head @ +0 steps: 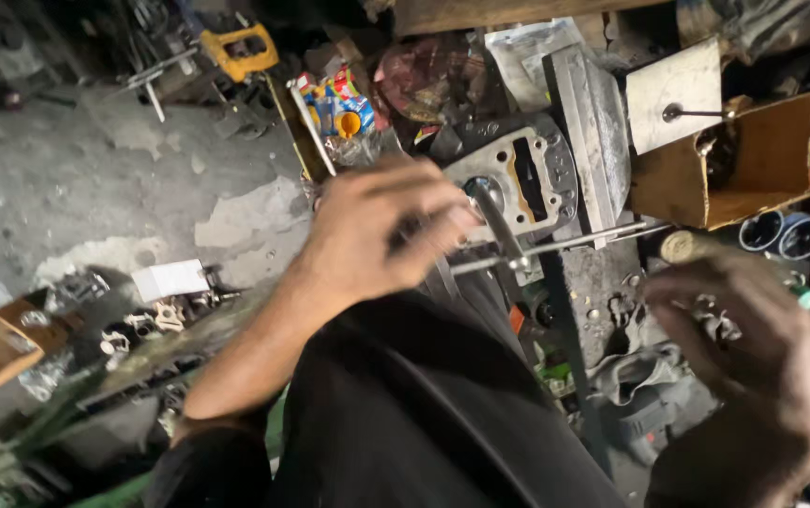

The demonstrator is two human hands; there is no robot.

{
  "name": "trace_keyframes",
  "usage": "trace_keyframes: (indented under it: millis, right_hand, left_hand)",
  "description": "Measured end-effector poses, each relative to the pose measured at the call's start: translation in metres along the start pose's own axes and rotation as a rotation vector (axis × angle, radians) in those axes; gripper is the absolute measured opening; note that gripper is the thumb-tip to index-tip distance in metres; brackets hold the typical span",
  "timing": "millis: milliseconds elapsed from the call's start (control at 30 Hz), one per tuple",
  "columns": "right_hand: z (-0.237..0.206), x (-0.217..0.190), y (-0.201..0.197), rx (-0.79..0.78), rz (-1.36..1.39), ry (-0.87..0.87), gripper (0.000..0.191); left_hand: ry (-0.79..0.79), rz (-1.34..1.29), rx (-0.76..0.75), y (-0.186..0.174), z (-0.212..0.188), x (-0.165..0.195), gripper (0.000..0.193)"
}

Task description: The person works on a small engine cylinder head clamped in a bench vise. They wipe and clean the head and surrounding bench with a rag, handle small metal parts such as valves and bolts, pick items from a box of fasteners, and finish by handling a torque wrench near the head.

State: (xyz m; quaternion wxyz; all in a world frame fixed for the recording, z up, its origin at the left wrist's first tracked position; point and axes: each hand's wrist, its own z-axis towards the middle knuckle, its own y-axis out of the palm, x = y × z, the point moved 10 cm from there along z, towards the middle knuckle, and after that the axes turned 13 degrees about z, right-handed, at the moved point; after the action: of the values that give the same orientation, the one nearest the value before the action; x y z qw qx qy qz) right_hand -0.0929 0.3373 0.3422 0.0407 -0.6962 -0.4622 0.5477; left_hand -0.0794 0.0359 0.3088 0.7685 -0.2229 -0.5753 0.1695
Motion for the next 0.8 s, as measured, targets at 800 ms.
trace_keyframes:
  millis: [800]
  right_hand:
    - [0.112,-0.062,0.177,-0.855,-0.906,0.272,0.048]
  left_hand:
    - [0.223,-0.27,0.124,0.014,-0.051,-0.064,0.062]
